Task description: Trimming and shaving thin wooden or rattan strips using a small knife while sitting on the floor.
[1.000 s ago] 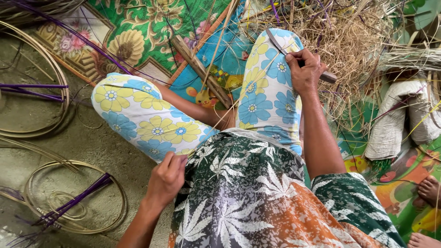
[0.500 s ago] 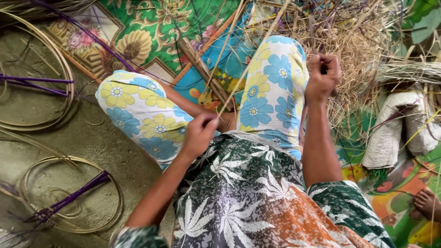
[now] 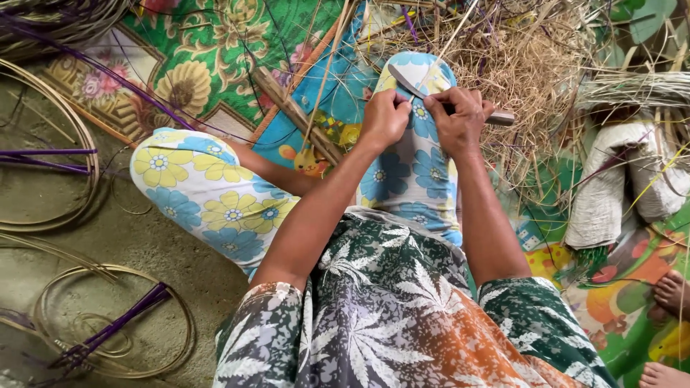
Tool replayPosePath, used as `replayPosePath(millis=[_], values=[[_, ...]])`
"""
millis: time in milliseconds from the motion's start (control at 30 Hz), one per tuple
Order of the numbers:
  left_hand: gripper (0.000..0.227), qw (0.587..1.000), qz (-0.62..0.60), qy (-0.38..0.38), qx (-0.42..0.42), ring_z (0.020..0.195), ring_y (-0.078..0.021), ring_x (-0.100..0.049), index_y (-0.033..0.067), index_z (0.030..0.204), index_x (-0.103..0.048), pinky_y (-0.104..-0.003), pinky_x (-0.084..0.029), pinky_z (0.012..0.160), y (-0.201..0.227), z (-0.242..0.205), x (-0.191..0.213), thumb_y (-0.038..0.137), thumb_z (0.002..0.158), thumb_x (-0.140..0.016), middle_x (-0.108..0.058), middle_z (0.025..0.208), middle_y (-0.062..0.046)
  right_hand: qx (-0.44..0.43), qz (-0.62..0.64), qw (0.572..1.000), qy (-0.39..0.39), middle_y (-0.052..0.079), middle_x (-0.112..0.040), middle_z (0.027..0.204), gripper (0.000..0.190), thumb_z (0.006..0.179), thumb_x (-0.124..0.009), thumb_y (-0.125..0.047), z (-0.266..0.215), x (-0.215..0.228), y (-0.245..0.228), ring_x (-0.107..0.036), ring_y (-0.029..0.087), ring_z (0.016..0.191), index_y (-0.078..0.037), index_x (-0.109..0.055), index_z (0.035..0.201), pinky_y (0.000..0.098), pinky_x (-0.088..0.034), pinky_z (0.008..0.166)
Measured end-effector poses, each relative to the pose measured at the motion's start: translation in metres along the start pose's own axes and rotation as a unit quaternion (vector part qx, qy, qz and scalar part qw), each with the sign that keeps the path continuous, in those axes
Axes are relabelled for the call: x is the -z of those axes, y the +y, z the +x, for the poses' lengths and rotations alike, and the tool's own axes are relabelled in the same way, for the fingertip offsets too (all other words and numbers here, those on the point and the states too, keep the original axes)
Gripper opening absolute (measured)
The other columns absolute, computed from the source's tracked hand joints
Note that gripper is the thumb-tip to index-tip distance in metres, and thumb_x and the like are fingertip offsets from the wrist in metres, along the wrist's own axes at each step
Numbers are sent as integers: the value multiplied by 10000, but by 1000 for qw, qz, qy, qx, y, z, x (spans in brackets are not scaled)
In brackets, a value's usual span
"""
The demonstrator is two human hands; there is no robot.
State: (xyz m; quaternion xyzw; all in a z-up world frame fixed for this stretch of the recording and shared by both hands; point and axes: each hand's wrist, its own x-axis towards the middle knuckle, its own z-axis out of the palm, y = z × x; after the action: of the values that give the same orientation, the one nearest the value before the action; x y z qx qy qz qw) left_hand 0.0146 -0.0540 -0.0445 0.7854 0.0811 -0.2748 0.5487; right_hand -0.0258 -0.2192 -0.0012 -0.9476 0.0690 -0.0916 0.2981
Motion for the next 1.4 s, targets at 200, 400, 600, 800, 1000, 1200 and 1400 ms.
replayPosePath(millis=[200,400,600,800,1000,1200,1400], values=[[188,1000,-15,-22,-1,923,-360,-749,157,893,-784,-448,-596,780,-5,-12,12,299,816,-688,-764,812,-104,-24,-3,1000,-2,-32,-721,867,207,926,-894,-416,1,-6,4,-642,205,924,-259,-759,924,379,-308,951],[193,998,-33,-47,27,872,-302,-761,169,953,-780,-407,-596,738,-11,-44,36,292,835,-689,-767,820,-91,-44,-1,999,-10,-45,-735,887,235,943,-893,-446,3,-10,11,-637,200,933,-258,-753,931,391,-297,960],[166,993,-96,-65,38,573,-172,-699,75,962,-755,-308,-576,560,-11,-86,70,197,886,-672,-719,681,-78,-51,-5,999,-8,-53,-747,882,275,956,-895,-478,3,-13,16,-645,193,923,-249,-746,926,382,-296,962],[167,996,-65,-68,12,593,-225,-726,107,999,-782,-360,-566,553,-37,-131,105,197,880,-705,-725,686,-111,-61,-3,998,-10,-67,-753,871,312,965,-898,-506,4,-11,12,-645,183,917,-244,-735,920,381,-294,968],[166,994,-87,-69,8,610,-185,-649,56,1026,-774,-349,-544,578,-40,-196,150,157,918,-698,-708,686,-134,-69,-12,997,-17,-76,-745,856,333,973,-885,-549,5,-14,19,-640,178,922,-261,-725,925,386,-283,977],[152,988,-117,-87,53,496,-144,-609,-9,996,-777,-301,-503,503,-42,-250,191,100,926,-697,-654,566,-113,-81,-15,996,-14,-58,-729,819,299,972,-890,-509,4,-14,24,-635,178,920,-261,-730,928,363,-303,962],[149,979,-166,-95,73,476,-110,-537,-70,1005,-756,-272,-469,482,-67,-300,238,37,929,-685,-563,497,-58,-91,-19,996,-9,-53,-725,807,286,964,-898,-490,5,-13,19,-648,184,923,-263,-731,920,359,-310,949]])
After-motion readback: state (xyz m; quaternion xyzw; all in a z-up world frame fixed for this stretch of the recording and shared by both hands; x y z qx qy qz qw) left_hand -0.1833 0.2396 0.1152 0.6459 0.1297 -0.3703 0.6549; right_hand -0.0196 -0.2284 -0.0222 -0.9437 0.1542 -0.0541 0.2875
